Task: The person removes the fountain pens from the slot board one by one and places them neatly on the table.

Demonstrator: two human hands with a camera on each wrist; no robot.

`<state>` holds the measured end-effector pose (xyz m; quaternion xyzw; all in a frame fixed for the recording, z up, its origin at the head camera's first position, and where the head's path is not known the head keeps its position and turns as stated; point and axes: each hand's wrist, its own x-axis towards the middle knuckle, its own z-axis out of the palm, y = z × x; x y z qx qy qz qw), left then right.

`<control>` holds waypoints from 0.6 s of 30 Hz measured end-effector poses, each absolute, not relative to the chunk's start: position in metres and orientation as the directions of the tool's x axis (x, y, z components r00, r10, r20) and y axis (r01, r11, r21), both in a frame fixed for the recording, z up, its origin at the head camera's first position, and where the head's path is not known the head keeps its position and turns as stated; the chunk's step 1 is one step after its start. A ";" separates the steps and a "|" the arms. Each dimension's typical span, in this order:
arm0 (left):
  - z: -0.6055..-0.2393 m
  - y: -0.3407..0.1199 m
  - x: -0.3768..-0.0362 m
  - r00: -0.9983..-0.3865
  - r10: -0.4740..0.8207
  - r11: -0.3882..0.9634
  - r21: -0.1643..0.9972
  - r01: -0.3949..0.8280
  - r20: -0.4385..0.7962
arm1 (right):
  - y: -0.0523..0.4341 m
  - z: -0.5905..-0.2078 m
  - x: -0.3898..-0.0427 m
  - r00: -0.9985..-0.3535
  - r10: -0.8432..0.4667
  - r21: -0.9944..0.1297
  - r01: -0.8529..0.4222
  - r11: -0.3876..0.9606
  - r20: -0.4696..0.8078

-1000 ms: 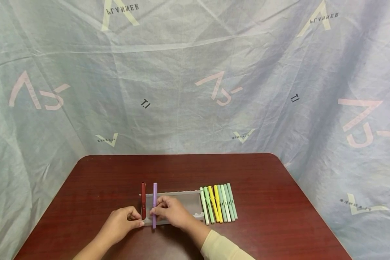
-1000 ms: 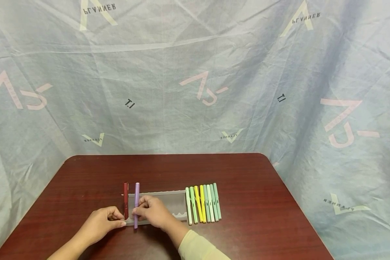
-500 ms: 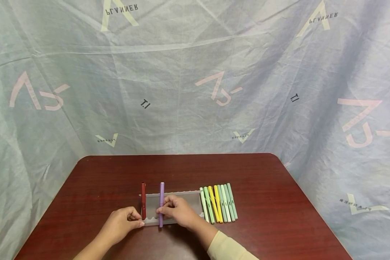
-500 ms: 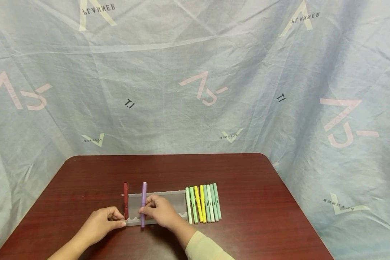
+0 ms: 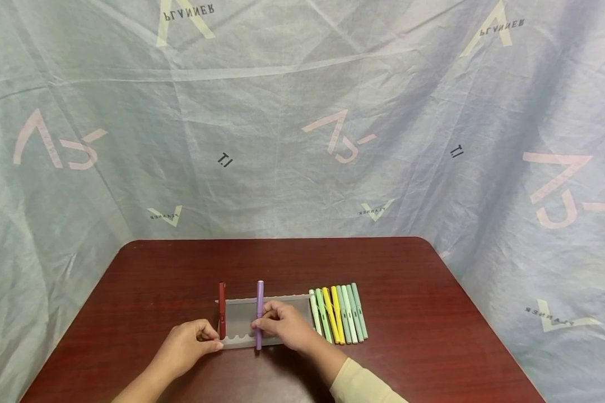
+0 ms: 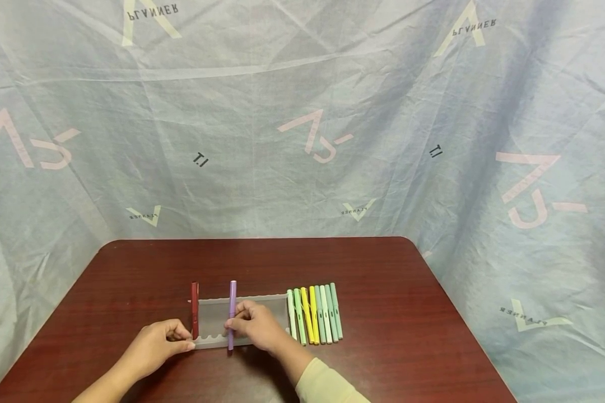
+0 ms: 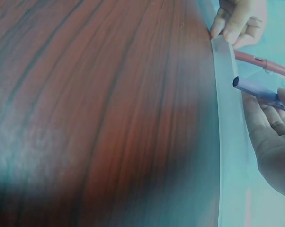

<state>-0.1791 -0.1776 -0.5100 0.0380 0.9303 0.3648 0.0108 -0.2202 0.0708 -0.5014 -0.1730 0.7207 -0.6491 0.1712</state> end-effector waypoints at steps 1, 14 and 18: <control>-0.510 -0.177 -0.179 -0.997 0.079 0.729 0.681 0.063 0.006 | 0.072 -0.501 -0.220 -0.882 -0.471 -0.995 -0.024 0.094 -0.023; -0.509 -0.177 -0.178 -0.997 0.079 0.725 0.686 0.061 0.004 | 0.096 -0.502 -0.221 -0.885 -0.465 -0.996 -0.022 0.087 -0.021; -0.508 -0.177 -0.177 -0.997 0.075 0.722 0.690 0.059 0.007 | 0.101 -0.502 -0.221 -0.889 -0.458 -0.996 -0.020 0.083 -0.021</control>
